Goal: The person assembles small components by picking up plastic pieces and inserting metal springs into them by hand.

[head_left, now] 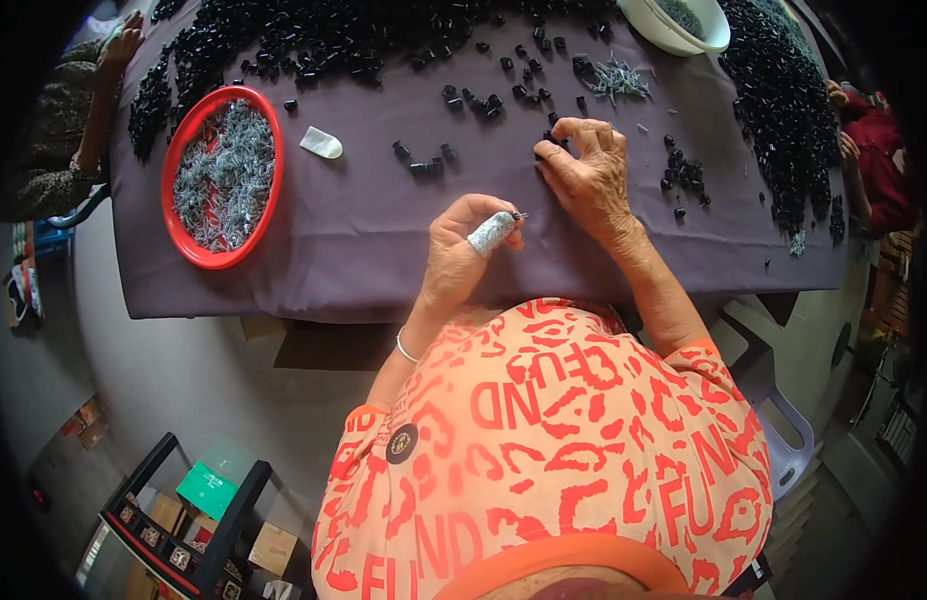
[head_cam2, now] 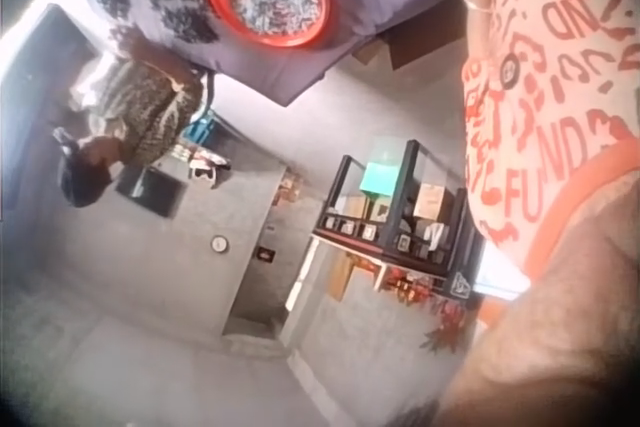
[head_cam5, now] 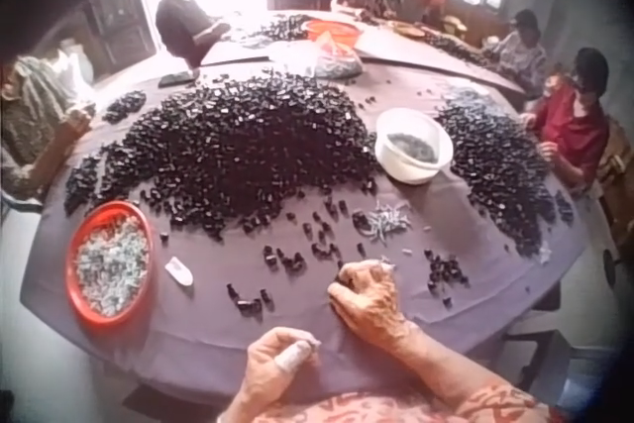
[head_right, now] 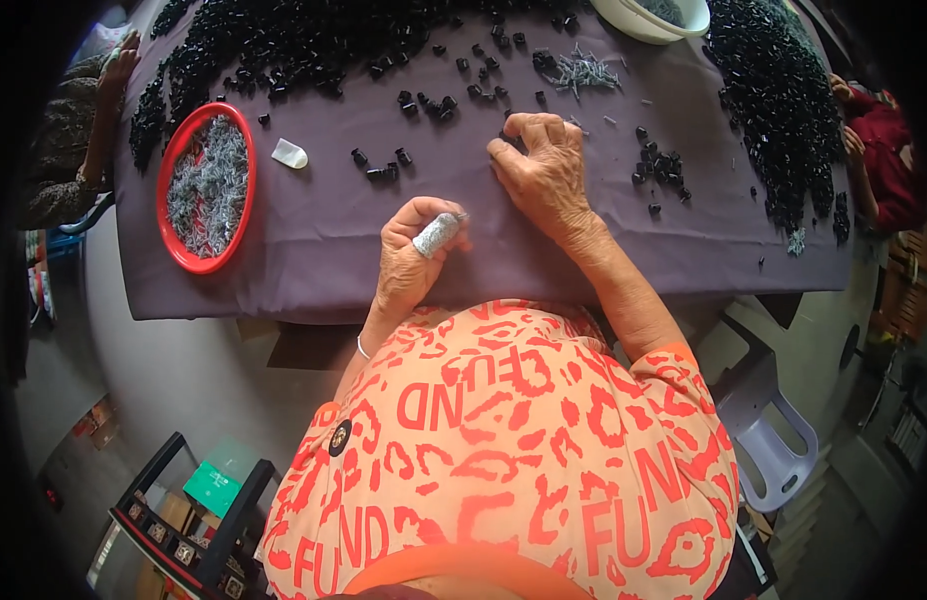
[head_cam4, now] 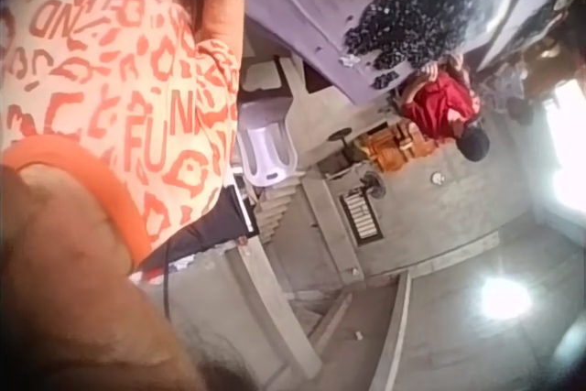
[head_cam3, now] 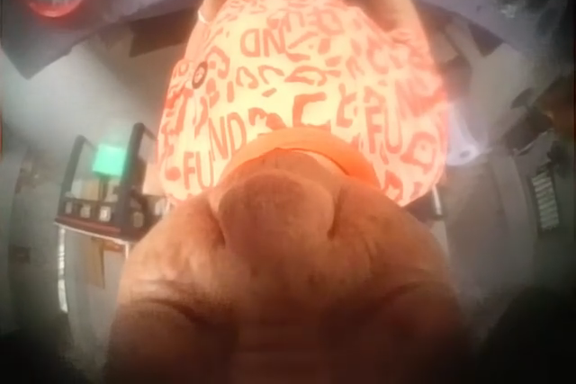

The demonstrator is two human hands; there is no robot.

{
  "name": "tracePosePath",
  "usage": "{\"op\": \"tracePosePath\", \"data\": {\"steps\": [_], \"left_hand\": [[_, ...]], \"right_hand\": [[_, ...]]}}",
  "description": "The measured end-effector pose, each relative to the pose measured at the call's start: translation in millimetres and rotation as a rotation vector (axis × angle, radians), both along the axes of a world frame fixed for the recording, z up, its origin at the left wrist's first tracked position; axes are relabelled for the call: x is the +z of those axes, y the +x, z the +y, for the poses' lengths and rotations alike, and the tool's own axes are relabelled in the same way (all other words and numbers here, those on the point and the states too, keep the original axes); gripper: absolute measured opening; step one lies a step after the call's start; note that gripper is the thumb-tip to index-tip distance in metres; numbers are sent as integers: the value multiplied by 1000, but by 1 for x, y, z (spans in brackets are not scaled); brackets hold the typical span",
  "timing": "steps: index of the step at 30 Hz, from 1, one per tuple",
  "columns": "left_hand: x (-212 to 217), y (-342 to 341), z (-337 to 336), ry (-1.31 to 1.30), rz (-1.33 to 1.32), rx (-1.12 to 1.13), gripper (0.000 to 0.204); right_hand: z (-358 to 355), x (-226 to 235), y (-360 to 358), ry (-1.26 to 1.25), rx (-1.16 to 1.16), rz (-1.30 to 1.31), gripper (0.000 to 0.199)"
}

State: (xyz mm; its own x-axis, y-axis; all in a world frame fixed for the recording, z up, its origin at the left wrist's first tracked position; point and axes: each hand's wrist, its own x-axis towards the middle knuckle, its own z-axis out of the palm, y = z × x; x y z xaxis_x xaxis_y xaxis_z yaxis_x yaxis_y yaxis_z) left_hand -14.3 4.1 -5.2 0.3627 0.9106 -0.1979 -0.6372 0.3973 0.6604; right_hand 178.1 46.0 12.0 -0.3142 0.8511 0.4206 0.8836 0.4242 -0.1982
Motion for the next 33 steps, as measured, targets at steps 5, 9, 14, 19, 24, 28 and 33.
{"op": "tracePosePath", "data": {"steps": [5, 9, 14, 19, 24, 28, 33], "left_hand": [[-2, 0, 1, -8, -24, 2, 11], [0, 0, 1, -3, -15, 3, 12], [-1, -2, 2, 6, -20, -9, 12], [1, -1, 2, -1, -7, 3, 12], [2, 0, 1, 4, -9, 1, 12], [0, -1, 2, 7, -11, 0, 12], [3, -1, 1, 12, -7, 13, 13]], "right_hand": [[-8, 7, 0, -10, 111, 69, 23], [-27, 7, 9, -150, 103, 221, 22], [-28, 12, 7, -211, 75, 153, 22], [-9, 5, 3, -119, -72, 197, 24], [9, 4, 7, -135, -10, 38, 23], [14, 0, 12, -28, 130, 205, 17], [-20, 19, 9, -673, 98, 1111, 11]]}}
